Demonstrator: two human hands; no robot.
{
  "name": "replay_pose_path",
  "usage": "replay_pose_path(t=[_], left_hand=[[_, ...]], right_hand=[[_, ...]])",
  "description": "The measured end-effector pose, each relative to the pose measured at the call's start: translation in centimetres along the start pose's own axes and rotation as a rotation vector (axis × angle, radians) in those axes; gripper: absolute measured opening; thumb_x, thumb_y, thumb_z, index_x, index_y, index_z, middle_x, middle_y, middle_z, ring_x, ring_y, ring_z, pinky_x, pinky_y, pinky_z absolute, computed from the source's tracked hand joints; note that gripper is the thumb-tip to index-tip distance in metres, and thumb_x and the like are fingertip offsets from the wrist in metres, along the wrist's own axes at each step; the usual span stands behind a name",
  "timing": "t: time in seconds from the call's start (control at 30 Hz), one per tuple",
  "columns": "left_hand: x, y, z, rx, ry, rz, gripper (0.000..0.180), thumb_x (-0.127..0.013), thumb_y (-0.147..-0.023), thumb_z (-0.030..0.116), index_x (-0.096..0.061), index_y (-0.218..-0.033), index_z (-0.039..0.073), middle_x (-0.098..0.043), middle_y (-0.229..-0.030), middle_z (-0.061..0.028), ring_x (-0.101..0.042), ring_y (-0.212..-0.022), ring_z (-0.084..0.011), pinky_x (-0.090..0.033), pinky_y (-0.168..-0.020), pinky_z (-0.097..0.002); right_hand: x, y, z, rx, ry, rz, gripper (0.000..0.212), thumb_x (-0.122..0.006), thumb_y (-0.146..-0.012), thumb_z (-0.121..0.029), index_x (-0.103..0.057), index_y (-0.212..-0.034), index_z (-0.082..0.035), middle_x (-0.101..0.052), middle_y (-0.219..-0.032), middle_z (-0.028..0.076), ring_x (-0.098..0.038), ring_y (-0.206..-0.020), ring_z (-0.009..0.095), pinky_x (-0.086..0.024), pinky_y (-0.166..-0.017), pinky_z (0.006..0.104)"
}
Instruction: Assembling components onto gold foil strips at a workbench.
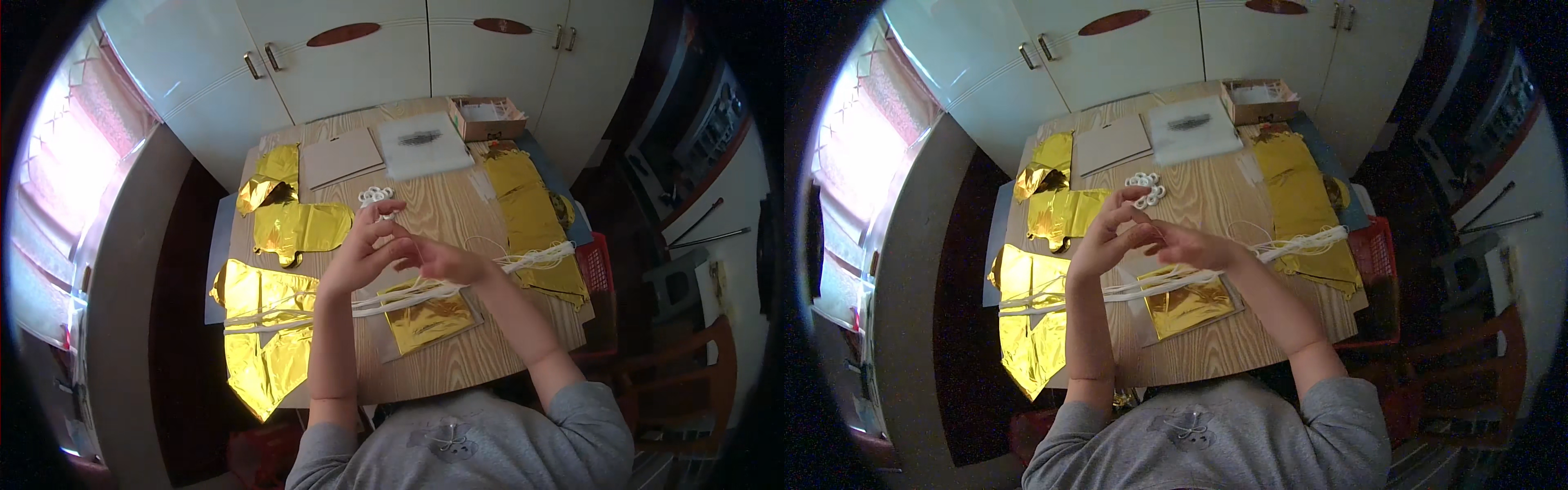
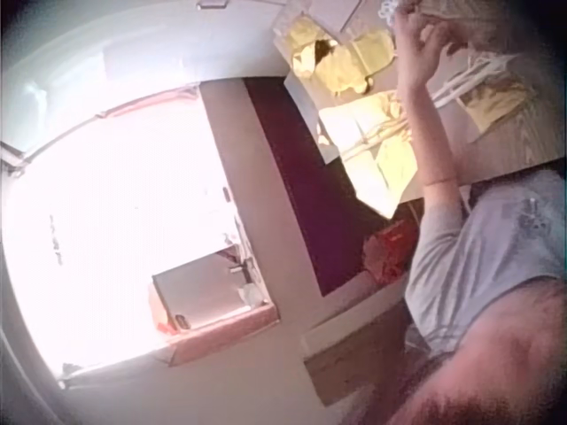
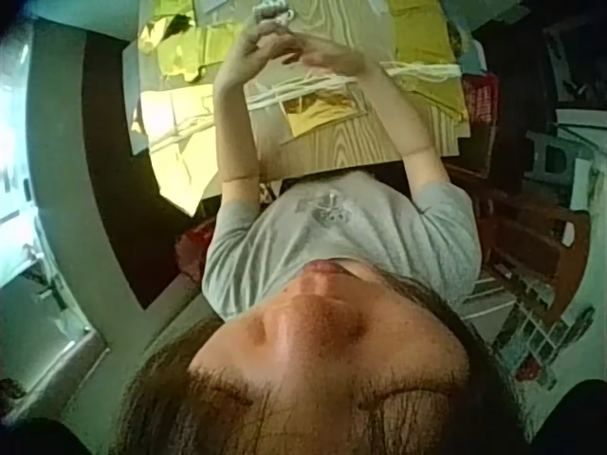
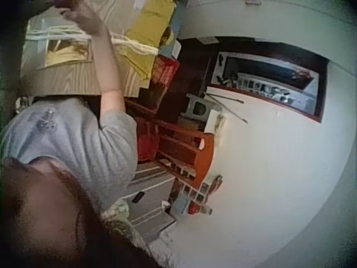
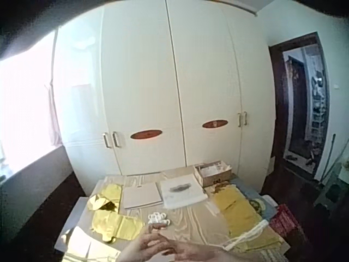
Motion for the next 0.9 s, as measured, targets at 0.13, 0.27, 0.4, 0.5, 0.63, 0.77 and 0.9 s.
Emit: replay_pose_path(t=[0.13,0.27,0.4,0.5,0.63,0.77,0.9], left_hand=[[-0.2,-0.2,0.3,-0.004,0.054,0.038,0.007,-0.062,-0.079,0.011,-0.061,-0.082,0.005,-0.044,-0.116,-0.0137,-0.043,-0.109,-0.023,-0.036,-0.087,-0.035],[0.6,0.3,-1.4,0.163,0.535,0.131,0.006,-0.059,-0.081,0.009,-0.058,-0.081,0.004,-0.049,-0.106,-0.0107,-0.051,-0.092,-0.0175,-0.04,-0.076,-0.0304],[3.3,1.1,-2.9,0.15,0.897,0.295,0.006,-0.054,-0.083,0.007,-0.055,-0.082,0.002,-0.053,-0.083,-0.005,-0.051,-0.07,-0.0118,-0.041,-0.062,-0.0236],[4.5,1.4,-2.4,0.107,1.271,0.296,0.012,-0.05,-0.086,0.008,-0.055,-0.094,0.0,-0.059,-0.081,-0.0063,-0.052,-0.07,-0.0113,-0.042,-0.062,-0.0221],[6.2,1.6,-3.3,0.099,1.191,0.507,0.029,-0.048,-0.087,0.008,-0.05,-0.115,-0.002,-0.057,-0.113,-0.013,-0.056,-0.088,-0.0165,-0.045,-0.07,-0.0251],[7.1,1.6,-0.1,0.053,-0.332,0.618,0.018,-0.054,-0.084,0.013,-0.062,-0.097,0.002,-0.061,-0.101,-0.0082,-0.053,-0.091,-0.0191,-0.039,-0.083,-0.0342],[3.8,0.0,-0.6,0.083,-0.705,0.182,0.027,-0.059,-0.081,0.02,-0.057,-0.06,0.003,-0.056,-0.062,-0.0062,-0.052,-0.07,-0.0246,-0.038,-0.062,-0.0318]], right_hand=[[-0.4,-0.8,-0.5,0.005,0.124,0.065,0.031,-0.051,-0.087,-0.016,-0.044,-0.115,-0.006,-0.05,-0.108,0.004,-0.046,-0.097,0.011,-0.038,-0.084,0.0284],[1.8,-0.5,1.3,-0.058,0.05,0.154,0.014,-0.047,-0.089,-0.017,-0.053,-0.088,-0.004,-0.058,-0.091,0.004,-0.051,-0.087,0.011,-0.04,-0.079,0.0274],[2.1,-0.1,1.2,-0.012,-0.032,0.098,0.021,-0.043,-0.092,-0.017,-0.055,-0.082,-0.003,-0.058,-0.078,0.006,-0.053,-0.08,0.01,-0.04,-0.077,0.0244],[3.6,0.5,2.6,-0.153,0.016,0.207,0.024,-0.042,-0.092,-0.017,-0.053,-0.075,-0.004,-0.057,-0.069,0.005,-0.053,-0.067,0.009,-0.04,-0.07,0.0219],[3.6,0.4,3.5,-0.167,-0.072,0.192,0.026,-0.046,-0.091,-0.021,-0.055,-0.075,-0.003,-0.055,-0.068,0.002,-0.049,-0.06,0.007,-0.038,-0.057,0.0214],[3.1,0.3,2.1,-0.177,0.067,0.144,0.025,-0.046,-0.091,-0.021,-0.055,-0.076,-0.003,-0.051,-0.064,0.0,-0.045,-0.055,0.006,-0.037,-0.053,0.0202],[4.4,1.0,1.1,-0.118,0.076,0.221,0.026,-0.046,-0.092,-0.022,-0.054,-0.076,-0.003,-0.05,-0.063,-0.001,-0.045,-0.056,0.005,-0.038,-0.054,0.0202]])
Point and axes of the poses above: each hand's wrist, its own y-axis away from the middle knuckle, its own x-axis out of the back of the hand, z = x × y, the point moved 10 cm from there along -y, towards the middle knuckle
